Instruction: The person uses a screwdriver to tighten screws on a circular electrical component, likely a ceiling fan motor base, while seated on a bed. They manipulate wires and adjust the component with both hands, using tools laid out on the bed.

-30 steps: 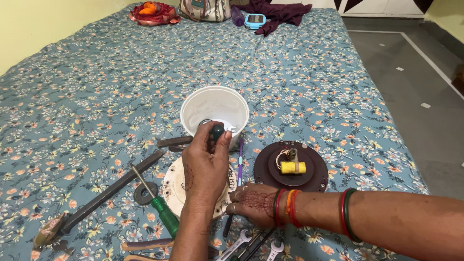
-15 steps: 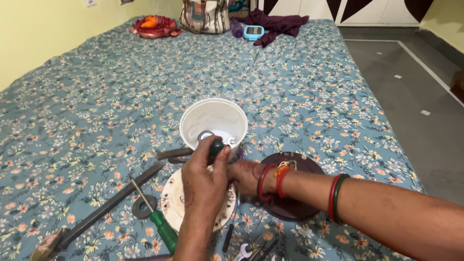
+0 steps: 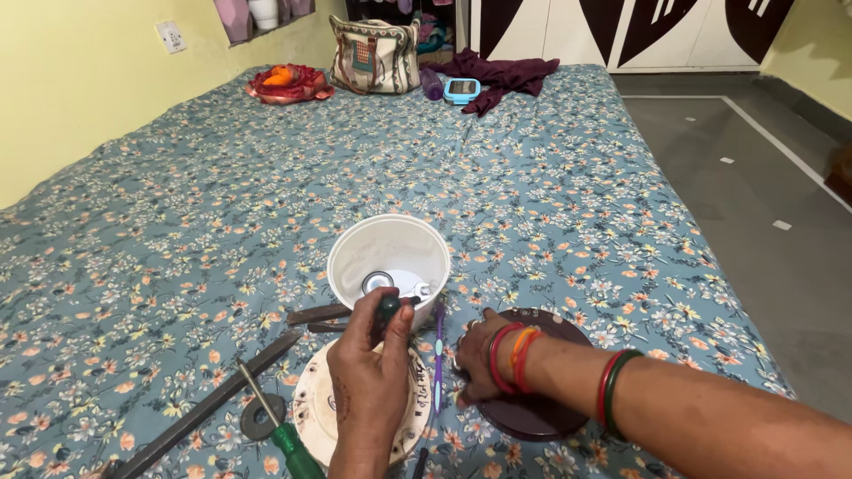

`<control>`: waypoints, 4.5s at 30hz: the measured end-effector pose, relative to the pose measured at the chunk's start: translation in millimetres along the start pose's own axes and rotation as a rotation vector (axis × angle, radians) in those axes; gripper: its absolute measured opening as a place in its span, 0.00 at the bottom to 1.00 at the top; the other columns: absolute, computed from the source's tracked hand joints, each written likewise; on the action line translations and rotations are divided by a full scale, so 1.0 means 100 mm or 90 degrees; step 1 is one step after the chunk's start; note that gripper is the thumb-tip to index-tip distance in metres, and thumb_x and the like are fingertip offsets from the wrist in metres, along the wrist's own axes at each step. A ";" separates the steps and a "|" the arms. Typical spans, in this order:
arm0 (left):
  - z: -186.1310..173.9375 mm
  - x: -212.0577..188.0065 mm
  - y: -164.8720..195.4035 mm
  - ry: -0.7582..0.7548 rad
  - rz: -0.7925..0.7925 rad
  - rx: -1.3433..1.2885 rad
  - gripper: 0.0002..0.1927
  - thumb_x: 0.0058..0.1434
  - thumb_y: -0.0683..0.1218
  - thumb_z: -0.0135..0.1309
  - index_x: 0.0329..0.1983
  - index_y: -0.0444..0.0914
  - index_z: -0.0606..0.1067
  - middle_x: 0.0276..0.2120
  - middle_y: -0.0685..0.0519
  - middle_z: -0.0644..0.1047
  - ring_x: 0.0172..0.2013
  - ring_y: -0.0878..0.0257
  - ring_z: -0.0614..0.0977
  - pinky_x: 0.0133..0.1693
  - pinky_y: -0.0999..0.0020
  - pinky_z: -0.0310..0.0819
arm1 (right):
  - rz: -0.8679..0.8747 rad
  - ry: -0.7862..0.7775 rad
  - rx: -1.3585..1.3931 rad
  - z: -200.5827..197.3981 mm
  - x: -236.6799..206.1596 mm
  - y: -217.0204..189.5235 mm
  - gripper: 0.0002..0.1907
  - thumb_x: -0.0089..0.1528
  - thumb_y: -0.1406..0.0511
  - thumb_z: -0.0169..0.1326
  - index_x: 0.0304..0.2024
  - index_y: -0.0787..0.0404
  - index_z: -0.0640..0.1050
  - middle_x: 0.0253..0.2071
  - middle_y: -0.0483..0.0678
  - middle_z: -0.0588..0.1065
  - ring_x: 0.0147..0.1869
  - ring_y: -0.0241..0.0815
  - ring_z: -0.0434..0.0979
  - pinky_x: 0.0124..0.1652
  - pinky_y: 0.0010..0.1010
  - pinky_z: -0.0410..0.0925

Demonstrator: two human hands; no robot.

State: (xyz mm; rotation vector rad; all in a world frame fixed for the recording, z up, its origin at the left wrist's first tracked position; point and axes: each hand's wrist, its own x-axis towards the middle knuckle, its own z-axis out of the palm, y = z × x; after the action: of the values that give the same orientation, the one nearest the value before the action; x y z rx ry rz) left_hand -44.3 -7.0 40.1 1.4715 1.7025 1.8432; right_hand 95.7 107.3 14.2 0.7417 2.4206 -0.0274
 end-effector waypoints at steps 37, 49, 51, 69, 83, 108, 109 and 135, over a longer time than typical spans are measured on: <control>-0.08 0.01 0.14 0.063 0.019 -0.022 0.15 0.64 0.46 0.59 0.52 0.36 0.79 0.36 0.50 0.85 0.38 0.66 0.86 0.39 0.70 0.79 | -0.015 0.186 0.209 0.28 0.06 -0.09 0.28 0.56 0.50 0.62 0.49 0.63 0.80 0.43 0.59 0.80 0.51 0.58 0.81 0.52 0.46 0.71; -0.33 0.17 0.18 0.139 0.090 0.005 0.14 0.66 0.45 0.59 0.51 0.33 0.77 0.37 0.49 0.84 0.40 0.65 0.87 0.41 0.70 0.81 | 0.300 0.245 1.012 0.35 0.70 -0.46 0.15 0.50 0.70 0.56 0.40 0.68 0.81 0.29 0.56 0.80 0.30 0.48 0.81 0.32 0.37 0.73; -0.36 0.18 0.22 0.143 0.102 0.033 0.14 0.66 0.44 0.59 0.51 0.33 0.77 0.36 0.49 0.84 0.39 0.64 0.87 0.40 0.69 0.81 | 0.313 0.239 1.004 0.37 0.73 -0.44 0.11 0.51 0.68 0.59 0.30 0.74 0.82 0.27 0.57 0.79 0.26 0.46 0.79 0.29 0.35 0.71; -0.52 0.18 0.14 0.165 0.124 0.060 0.14 0.66 0.44 0.59 0.52 0.33 0.76 0.39 0.48 0.84 0.42 0.62 0.89 0.43 0.68 0.81 | -0.206 0.336 1.366 0.19 1.80 -0.29 0.20 0.63 0.71 0.43 0.55 0.70 0.78 0.41 0.49 0.77 0.39 0.37 0.73 0.39 0.27 0.70; -0.50 0.22 0.19 0.142 0.067 -0.092 0.14 0.67 0.46 0.60 0.52 0.34 0.78 0.36 0.54 0.82 0.37 0.71 0.82 0.38 0.74 0.79 | -0.009 0.207 0.512 0.32 0.59 -0.42 0.28 0.54 0.64 0.59 0.58 0.55 0.76 0.53 0.53 0.79 0.58 0.48 0.80 0.58 0.36 0.71; 0.38 -0.24 0.23 -0.181 -0.052 -0.130 0.16 0.59 0.45 0.63 0.51 0.38 0.81 0.35 0.51 0.87 0.36 0.69 0.87 0.38 0.73 0.83 | -0.025 0.069 -0.102 0.16 -0.66 0.31 0.37 0.46 0.48 0.71 0.55 0.52 0.78 0.61 0.47 0.72 0.71 0.51 0.63 0.66 0.61 0.50; 0.38 -0.24 0.23 -0.200 -0.063 -0.115 0.16 0.58 0.45 0.64 0.50 0.38 0.81 0.35 0.50 0.87 0.35 0.68 0.87 0.38 0.72 0.83 | -0.013 0.066 -0.082 0.15 -0.66 0.32 0.38 0.45 0.48 0.71 0.56 0.51 0.78 0.61 0.46 0.72 0.71 0.49 0.64 0.65 0.59 0.52; 0.40 -0.26 0.22 -0.208 -0.022 -0.048 0.17 0.58 0.46 0.64 0.50 0.38 0.80 0.35 0.48 0.86 0.37 0.65 0.89 0.34 0.69 0.85 | 0.024 0.048 0.018 0.11 -0.60 0.33 0.36 0.45 0.49 0.72 0.53 0.53 0.80 0.53 0.51 0.78 0.59 0.55 0.77 0.55 0.44 0.70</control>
State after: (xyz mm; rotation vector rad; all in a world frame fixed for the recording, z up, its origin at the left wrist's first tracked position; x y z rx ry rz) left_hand 7.8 -8.2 38.4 1.5980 1.4772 1.5305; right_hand 158.5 103.2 43.5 0.8150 2.4808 -0.0198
